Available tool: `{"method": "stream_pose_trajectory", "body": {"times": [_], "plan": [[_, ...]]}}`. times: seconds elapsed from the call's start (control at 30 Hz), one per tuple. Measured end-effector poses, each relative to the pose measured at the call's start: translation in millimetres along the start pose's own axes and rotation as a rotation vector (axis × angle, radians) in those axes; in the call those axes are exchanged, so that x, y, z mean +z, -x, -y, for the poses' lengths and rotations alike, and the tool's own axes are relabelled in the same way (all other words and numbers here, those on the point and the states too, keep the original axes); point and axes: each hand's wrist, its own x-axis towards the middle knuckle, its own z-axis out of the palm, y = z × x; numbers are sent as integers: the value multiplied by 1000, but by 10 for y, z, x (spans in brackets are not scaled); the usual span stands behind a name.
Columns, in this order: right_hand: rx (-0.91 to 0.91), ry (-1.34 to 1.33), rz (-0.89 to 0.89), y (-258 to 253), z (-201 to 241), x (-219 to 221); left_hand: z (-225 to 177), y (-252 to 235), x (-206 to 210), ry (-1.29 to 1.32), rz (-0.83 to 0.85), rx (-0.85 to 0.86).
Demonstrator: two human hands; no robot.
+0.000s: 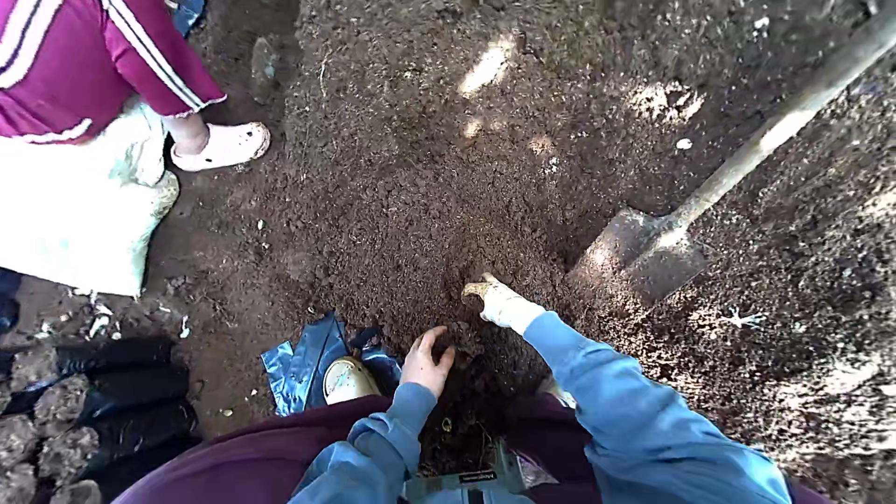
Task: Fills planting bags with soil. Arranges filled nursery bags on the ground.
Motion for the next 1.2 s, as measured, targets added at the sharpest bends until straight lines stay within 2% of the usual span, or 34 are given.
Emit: {"method": "stream_pose_trajectory", "body": {"times": [0.13,0.27,0.33,0.4,0.47,0.6,0.73,0.8,0.87,0.93,1.0,1.1,1.2], "plan": [[-85,67,67,584,540,-72,-73,4,-23,82,47,28],[69,169,111,799,820,215,-109,62,-14,131,96,49],[112,151,43,811,830,354,-95,60,16,140,103,67],[73,106,-102,803,764,541,-84,66,23,153,104,73],[49,85,-168,786,727,680,-77,78,20,163,104,81],[37,0,-140,894,739,543,-81,43,-20,175,128,95],[82,39,-277,892,761,715,-76,58,-2,117,132,104],[111,108,-246,854,805,784,-78,75,19,64,144,116],[56,150,-201,832,725,718,-62,48,-28,60,162,154],[-11,-21,-244,812,464,598,-20,-5,-103,183,134,146],[98,-329,-260,786,223,478,49,-117,-152,332,113,-2],[337,-758,-1,751,94,486,148,-219,-124,324,339,-239],[365,-907,96,653,189,478,109,-256,-74,345,436,-252]]}}
